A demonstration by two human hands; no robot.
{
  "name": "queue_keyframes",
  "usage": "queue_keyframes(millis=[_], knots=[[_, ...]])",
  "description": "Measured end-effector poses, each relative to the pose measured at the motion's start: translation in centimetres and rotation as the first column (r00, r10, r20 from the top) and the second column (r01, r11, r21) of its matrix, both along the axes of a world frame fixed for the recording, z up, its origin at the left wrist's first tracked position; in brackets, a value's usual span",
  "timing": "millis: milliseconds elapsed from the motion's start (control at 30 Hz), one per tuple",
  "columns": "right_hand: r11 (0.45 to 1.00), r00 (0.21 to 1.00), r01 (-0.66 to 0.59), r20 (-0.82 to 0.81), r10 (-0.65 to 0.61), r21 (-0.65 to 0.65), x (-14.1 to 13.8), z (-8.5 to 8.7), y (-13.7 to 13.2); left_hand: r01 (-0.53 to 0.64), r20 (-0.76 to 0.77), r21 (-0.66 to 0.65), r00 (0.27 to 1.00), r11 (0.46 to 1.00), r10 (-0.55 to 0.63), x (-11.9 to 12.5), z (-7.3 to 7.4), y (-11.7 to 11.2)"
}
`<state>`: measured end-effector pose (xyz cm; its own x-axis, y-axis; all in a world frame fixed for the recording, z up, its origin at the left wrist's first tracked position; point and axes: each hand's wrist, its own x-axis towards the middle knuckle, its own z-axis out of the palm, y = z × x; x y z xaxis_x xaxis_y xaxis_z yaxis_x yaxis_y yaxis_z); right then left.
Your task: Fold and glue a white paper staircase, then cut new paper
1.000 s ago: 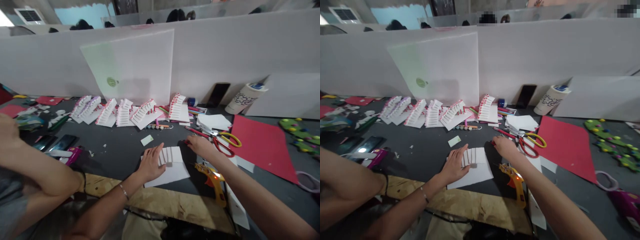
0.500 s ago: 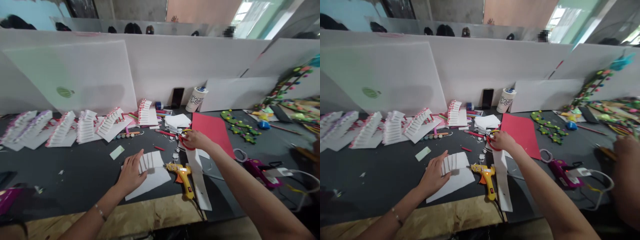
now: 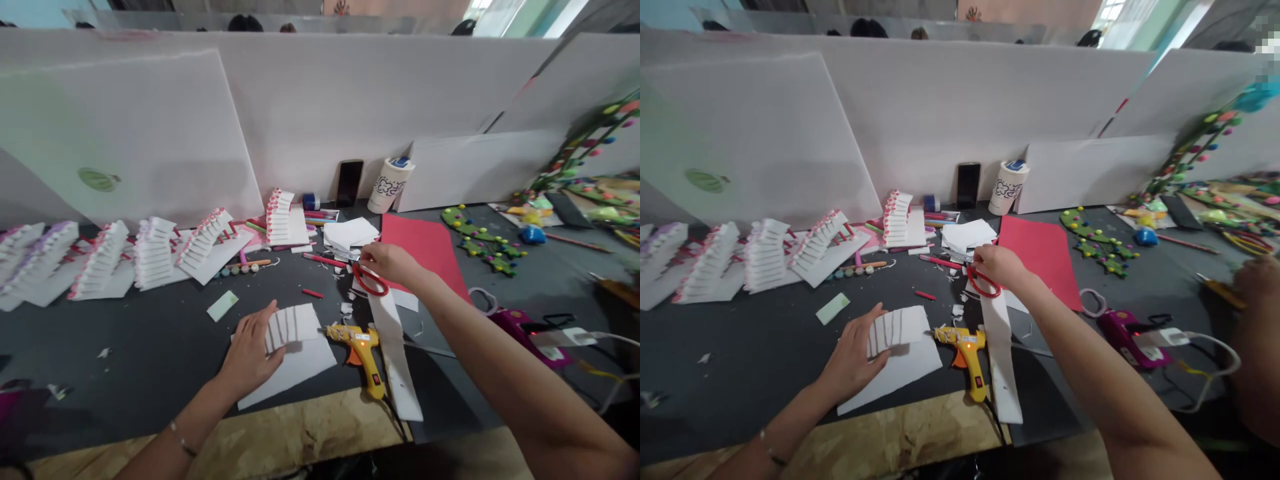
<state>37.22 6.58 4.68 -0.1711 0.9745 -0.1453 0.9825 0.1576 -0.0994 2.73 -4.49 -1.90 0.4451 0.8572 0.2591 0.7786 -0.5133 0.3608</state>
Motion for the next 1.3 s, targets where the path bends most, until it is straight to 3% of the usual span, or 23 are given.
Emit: queue_keyframes(millis=[200, 367, 467, 567, 667, 767, 867, 967, 1067, 1167, 1233, 1300], knots=[[0.968, 0.965, -0.25, -0.085, 0.248, -0.022, -6.3, -1.1, -1.2, 0.027, -0.033, -0.025, 0.999, 0.999, -0.028, -0.1, 0.3, -0.3], [0.946, 0.943, -0.319, -0.115, 0.312, -0.051, -9.3, -2.7, -1.4, 0.025, -0.062, -0.067, 0.998, 0.997, -0.029, 0.2, 0.4, -0.4], [0.956, 0.949, -0.289, -0.143, 0.28, -0.042, -8.4, -2.6, -1.5, 0.02, -0.062, -0.093, 0.998, 0.995, -0.026, 0.3, 0.6, -0.2], [0.99, 0.936, -0.136, -0.323, 0.139, 0.032, -5.6, -2.0, -2.5, 0.016, -0.066, -0.11, 0.998, 0.994, -0.024, 0.4, 0.7, -0.1], [0.998, 0.746, 0.041, -0.666, 0.004, 0.052, -2.5, -1.4, -5.2, 0.004, -0.085, -0.137, 0.996, 0.991, -0.016, 0.6, 0.9, 0.0], [0.995, 0.592, 0.101, -0.803, -0.074, -0.018, -0.7, -1.4, -9.0, -0.008, -0.099, -0.161, 0.995, 0.987, -0.008, 0.8, 1.1, -0.1], [0.989, 0.559, 0.131, -0.819, -0.126, -0.063, -0.1, -2.1, -12.7, -0.024, -0.107, -0.172, 0.994, 0.985, 0.005, 0.8, 1.2, 0.0], [0.986, 0.602, 0.153, -0.784, -0.151, -0.073, -0.2, -2.9, -15.5, -0.047, -0.116, -0.177, 0.993, 0.983, 0.026, 0.4, 1.8, -0.2], [0.985, 0.643, 0.172, -0.754, -0.139, -0.035, -1.3, -3.5, -17.8, -0.084, -0.076, -0.117, 0.994, 0.99, 0.075, -0.1, 3.3, -1.7], [0.987, 0.63, 0.157, -0.771, -0.091, 0.012, -3.6, -3.8, -20.1, -0.154, 0.1, -0.033, 0.983, 0.987, 0.157, 0.6, 4.5, -5.1], [0.991, 0.63, 0.131, -0.774, -0.059, 0.031, -5.5, -4.1, -21.6, -0.138, 0.222, -0.102, 0.962, 0.985, 0.157, 2.1, 4.5, -7.9], [0.995, 0.655, 0.079, -0.756, -0.008, 0.058, -7.4, -4.5, -22.8, -0.079, 0.348, -0.276, 0.921, 0.958, 0.176, 4.1, 3.8, -10.4]])
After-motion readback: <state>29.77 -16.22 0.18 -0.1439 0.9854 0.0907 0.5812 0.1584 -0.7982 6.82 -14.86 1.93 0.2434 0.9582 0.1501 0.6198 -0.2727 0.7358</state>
